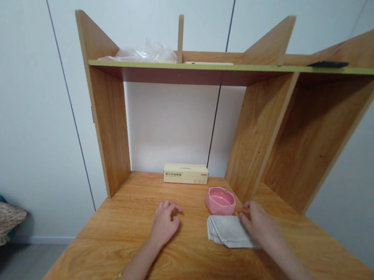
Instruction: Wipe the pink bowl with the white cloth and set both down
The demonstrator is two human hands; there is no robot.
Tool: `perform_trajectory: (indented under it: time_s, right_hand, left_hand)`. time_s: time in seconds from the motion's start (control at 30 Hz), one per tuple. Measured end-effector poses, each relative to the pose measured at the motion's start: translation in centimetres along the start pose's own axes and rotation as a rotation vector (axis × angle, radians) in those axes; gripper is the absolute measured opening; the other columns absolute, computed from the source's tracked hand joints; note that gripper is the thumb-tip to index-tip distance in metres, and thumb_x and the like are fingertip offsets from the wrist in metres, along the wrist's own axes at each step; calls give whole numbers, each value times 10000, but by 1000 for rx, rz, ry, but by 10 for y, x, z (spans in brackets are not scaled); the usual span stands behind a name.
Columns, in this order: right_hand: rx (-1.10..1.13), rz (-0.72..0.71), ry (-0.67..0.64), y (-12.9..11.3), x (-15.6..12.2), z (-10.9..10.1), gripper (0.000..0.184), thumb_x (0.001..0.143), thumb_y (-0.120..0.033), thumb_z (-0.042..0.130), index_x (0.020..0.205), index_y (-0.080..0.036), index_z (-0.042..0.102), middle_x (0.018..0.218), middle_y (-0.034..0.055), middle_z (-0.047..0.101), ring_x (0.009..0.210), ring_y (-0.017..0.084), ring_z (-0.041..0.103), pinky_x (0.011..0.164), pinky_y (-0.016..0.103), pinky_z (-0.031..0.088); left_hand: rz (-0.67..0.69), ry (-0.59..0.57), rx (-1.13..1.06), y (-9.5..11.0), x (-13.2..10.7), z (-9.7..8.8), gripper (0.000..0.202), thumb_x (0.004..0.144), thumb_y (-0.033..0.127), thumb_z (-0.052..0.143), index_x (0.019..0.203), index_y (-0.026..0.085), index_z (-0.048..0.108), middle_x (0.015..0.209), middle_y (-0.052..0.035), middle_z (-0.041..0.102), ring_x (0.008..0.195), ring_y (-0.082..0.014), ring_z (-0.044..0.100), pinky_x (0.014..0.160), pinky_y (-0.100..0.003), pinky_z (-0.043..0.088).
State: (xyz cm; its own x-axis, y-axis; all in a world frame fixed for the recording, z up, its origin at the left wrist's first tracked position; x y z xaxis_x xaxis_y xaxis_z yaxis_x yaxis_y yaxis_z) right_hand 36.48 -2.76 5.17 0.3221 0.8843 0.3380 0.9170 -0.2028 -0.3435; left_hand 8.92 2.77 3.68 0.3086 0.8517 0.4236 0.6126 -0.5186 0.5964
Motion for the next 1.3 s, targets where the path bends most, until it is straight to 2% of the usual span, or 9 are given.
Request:
perform_trajectory:
  time_s: [0.1,0.2,0.27,0.33,0.47,0.63,0.73,0.83,1.3]
  right_hand:
    - [132,-230,-18,-65,-16,0,124,793,-215,393,833,-182,506,876,84,581,853,203,543,770,313,409]
    - [215,-451,-204,-131,-42,25,217,805,-174,362,887,-160,562,919,89,592,928,207,528,838,332,403]
    - [244,-544,-316,-160,-60,44,288,806,-159,360,1006,-135,566,1010,103,587,1000,207,511,896,333,383]
    - [264,-590,-405,-174,-72,61,363,810,-170,368,1135,-116,520,1137,112,547,1104,202,460,966,325,337]
    - [285,-595,-515,-174,-79,86,480,835,-233,365,1295,-97,370,1325,111,406,1237,189,329,1045,321,244]
    - [283,-536,-576,-163,-78,97,508,858,-311,352,1328,-119,330,1387,86,329,1286,184,244,1075,340,182]
    - [297,-533,-597,-162,-79,97,519,858,-326,355,1325,-101,333,1394,93,316,1293,185,230,1081,340,167]
    - [315,-536,-593,-162,-79,95,522,850,-320,369,1322,-101,338,1392,90,319,1291,181,237,1083,339,170]
    - [302,-549,-593,-165,-83,88,527,834,-280,384,1323,-90,334,1386,104,324,1289,185,245,1080,349,169]
  left_hand:
    - [-9,-13,6,0,0,1,299,615,31,427,780,205,605,881,-19,555,899,-200,481,812,-329,357]
    - [-28,-8,10,-2,0,1,298,619,32,422,789,202,599,888,-21,566,907,-202,484,819,-335,353]
    - [-23,2,-10,-4,0,0,301,622,28,416,797,198,591,897,-24,571,908,-200,486,828,-334,355]
    - [-19,15,-38,-5,1,-1,298,626,22,408,798,195,581,900,-26,575,905,-194,491,836,-329,360]
    - [-52,16,-39,-11,2,1,276,641,9,399,778,194,549,894,-26,577,908,-185,498,840,-313,370]
    - [-119,-31,6,-17,1,6,204,715,50,391,818,189,500,875,-22,576,858,-157,519,783,-262,386]
    - [-158,-108,40,-19,-2,12,139,747,97,396,794,194,484,770,3,577,726,-142,536,666,-230,390]
    - [-165,-188,71,-17,-6,17,96,745,126,423,751,202,482,735,17,581,692,-141,541,616,-219,370]
    - [-151,-314,125,-10,-9,21,85,749,163,423,775,209,489,793,3,614,717,-148,562,631,-221,370]
Point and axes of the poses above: each hand's wrist, its own x-axis towards the middle knuckle, its own z-axis out of the palm, y = z × x, the point moved 9 cm from there along x, towards the middle knuckle
